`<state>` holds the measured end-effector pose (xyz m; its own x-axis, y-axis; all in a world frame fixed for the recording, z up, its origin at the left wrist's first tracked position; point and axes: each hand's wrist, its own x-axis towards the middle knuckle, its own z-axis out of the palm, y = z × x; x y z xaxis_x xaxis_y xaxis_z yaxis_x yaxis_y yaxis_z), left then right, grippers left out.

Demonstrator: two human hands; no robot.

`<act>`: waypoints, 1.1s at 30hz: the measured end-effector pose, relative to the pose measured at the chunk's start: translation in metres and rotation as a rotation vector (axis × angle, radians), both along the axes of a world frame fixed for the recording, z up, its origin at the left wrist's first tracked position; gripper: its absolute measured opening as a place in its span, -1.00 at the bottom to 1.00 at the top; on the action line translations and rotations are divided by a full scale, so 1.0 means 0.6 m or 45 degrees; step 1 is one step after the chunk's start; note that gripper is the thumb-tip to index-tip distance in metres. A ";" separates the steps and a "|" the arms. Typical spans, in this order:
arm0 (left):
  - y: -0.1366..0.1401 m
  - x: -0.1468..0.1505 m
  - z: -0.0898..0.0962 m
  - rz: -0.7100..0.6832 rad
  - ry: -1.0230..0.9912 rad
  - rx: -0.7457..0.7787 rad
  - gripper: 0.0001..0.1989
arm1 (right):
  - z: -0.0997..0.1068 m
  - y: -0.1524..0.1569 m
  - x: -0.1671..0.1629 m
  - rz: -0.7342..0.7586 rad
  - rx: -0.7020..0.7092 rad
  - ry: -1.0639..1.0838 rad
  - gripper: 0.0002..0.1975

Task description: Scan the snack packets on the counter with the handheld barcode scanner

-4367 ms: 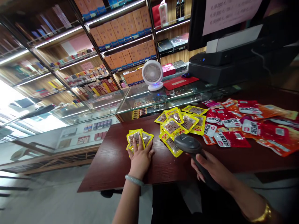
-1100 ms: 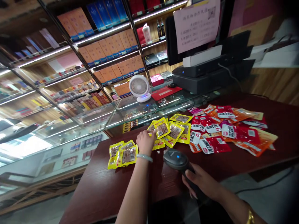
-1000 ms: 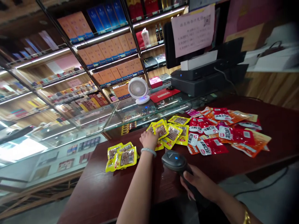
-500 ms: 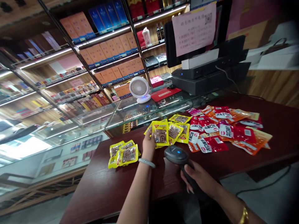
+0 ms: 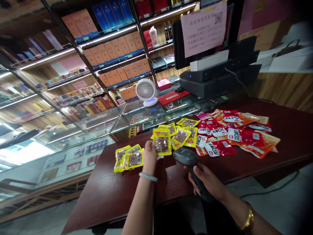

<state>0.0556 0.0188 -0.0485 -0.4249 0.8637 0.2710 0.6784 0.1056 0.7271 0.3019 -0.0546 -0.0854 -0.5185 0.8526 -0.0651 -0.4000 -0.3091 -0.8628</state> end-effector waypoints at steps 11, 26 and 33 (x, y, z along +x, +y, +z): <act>-0.019 -0.036 0.050 0.192 0.642 0.046 -0.70 | -0.009 0.003 0.002 0.040 -0.003 0.008 -0.52; 0.014 0.037 0.002 0.076 0.896 -0.628 -0.24 | -0.015 0.005 0.005 0.088 0.059 0.025 -0.57; 0.024 0.024 0.000 -0.062 0.601 -0.653 -0.60 | -0.018 0.005 0.002 0.073 0.047 0.031 -0.56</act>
<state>0.0700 0.0331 -0.0483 -0.3195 0.9471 -0.0302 0.9223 0.3181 0.2196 0.3030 -0.0517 -0.0964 -0.5676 0.8231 -0.0205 -0.4039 -0.3001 -0.8642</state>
